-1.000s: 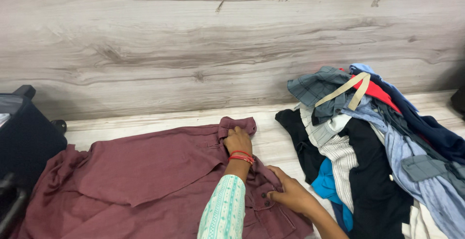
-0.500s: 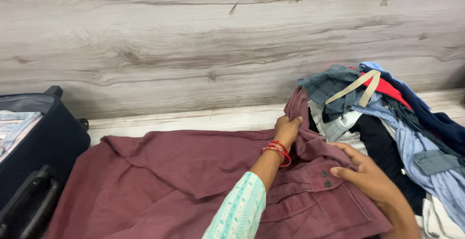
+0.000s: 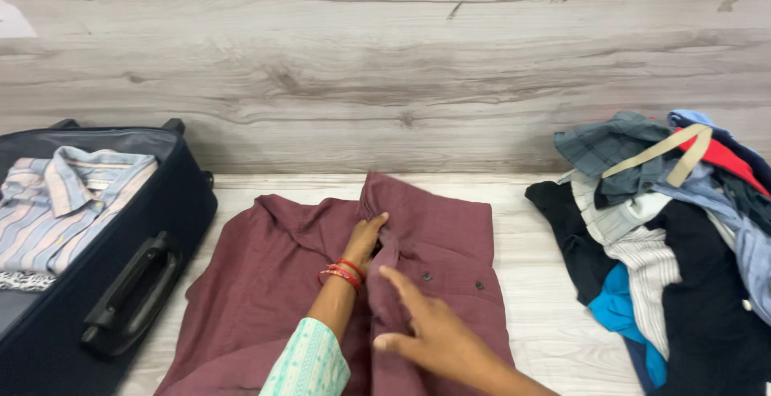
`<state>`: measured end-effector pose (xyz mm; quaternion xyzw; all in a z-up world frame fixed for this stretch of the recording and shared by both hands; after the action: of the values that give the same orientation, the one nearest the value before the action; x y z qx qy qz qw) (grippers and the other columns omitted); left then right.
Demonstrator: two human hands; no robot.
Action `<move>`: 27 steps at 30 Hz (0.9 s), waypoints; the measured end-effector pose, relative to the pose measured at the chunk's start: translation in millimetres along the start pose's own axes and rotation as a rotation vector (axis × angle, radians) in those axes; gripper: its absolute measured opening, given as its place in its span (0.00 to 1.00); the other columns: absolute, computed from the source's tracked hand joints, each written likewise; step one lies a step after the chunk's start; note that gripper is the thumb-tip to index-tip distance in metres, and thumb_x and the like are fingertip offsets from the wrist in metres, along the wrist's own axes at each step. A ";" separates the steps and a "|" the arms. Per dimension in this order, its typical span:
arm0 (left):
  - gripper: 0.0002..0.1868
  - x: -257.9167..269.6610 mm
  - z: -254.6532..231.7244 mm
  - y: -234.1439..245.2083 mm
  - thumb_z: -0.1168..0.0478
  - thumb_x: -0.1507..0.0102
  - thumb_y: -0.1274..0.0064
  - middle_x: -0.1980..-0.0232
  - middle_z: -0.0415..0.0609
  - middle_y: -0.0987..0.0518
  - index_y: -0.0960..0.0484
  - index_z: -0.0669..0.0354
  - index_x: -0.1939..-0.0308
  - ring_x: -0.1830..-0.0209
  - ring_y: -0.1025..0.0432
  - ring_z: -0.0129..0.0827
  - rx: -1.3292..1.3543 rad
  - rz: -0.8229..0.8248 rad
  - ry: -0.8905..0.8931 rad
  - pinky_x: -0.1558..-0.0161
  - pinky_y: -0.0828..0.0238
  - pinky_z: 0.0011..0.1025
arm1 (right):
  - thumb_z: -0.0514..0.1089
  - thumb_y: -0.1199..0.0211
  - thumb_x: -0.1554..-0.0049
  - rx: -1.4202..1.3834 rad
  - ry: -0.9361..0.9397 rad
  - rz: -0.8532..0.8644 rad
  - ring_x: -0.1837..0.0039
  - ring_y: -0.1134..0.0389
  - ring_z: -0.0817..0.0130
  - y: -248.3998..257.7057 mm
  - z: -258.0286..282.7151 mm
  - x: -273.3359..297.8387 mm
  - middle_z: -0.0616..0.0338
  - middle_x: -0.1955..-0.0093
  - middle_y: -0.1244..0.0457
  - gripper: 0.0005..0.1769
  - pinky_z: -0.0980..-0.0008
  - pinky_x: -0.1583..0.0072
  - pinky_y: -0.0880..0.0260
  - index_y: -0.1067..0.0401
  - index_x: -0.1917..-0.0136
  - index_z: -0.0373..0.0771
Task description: The person buttons a maroon shirt laid out on the floor, then folds it neatly by hand. The folded shirt is placed into an open suitcase that already contains other folded clothes.
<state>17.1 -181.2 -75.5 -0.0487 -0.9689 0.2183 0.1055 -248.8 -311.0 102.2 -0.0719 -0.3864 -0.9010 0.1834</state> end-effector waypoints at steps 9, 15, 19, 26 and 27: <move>0.31 54.1 -75.4 106.0 0.51 0.35 0.50 0.32 0.48 0.26 0.33 0.55 0.28 0.36 0.29 0.36 -0.404 -0.184 -0.078 0.42 0.28 0.39 | 0.68 0.49 0.36 0.567 0.352 -0.228 0.15 0.66 0.51 -44.7 -60.2 -70.3 0.49 0.13 0.60 0.43 0.44 0.24 0.68 0.56 0.17 0.48; 0.28 78.3 -110.0 146.4 0.51 0.35 0.47 0.34 0.50 0.23 0.26 0.57 0.32 0.34 0.29 0.36 -0.597 -0.295 -0.195 0.37 0.33 0.35 | 0.70 0.49 0.40 0.775 0.467 -0.100 0.15 0.64 0.58 -9.6 -113.2 -122.3 0.57 0.15 0.60 0.44 0.46 0.22 0.69 0.52 0.19 0.52; 0.31 119.7 -121.8 180.5 0.47 0.38 0.44 0.33 0.52 0.24 0.25 0.55 0.34 0.32 0.31 0.43 -1.013 -0.559 -0.219 0.35 0.34 0.39 | 0.68 0.47 0.40 0.779 0.291 -0.086 0.15 0.62 0.63 55.0 -124.0 -155.3 0.64 0.15 0.58 0.41 0.50 0.20 0.63 0.49 0.19 0.55; 0.45 140.0 -118.3 219.0 0.42 0.44 0.36 0.42 0.60 0.21 0.34 0.62 0.31 0.42 0.27 0.46 -1.101 -0.602 -0.040 0.40 0.31 0.40 | 0.69 0.46 0.41 0.750 0.446 -0.169 0.16 0.61 0.61 -2.9 -32.9 -113.0 0.60 0.17 0.55 0.42 0.47 0.21 0.65 0.46 0.21 0.48; 0.46 133.6 -117.2 219.8 0.42 0.44 0.35 0.46 0.60 0.17 0.35 0.65 0.31 0.47 0.23 0.43 -0.975 -0.548 -0.017 0.42 0.29 0.38 | 0.72 0.41 0.44 0.734 0.556 -0.084 0.17 0.64 0.54 -36.7 -21.4 -97.7 0.51 0.14 0.59 0.52 0.42 0.24 0.70 0.51 0.17 0.47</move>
<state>-75.9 83.7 -42.8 0.1638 -0.9358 -0.2900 0.1158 -172.6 -276.4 36.3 0.2579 -0.6185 -0.6964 0.2567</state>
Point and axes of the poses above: each hand's wrist, its own x-axis away from the middle knuckle, its own y-axis out of the back of the hand, z = x × y, the point moved 5 cm from there along -x, towards the middle knuckle
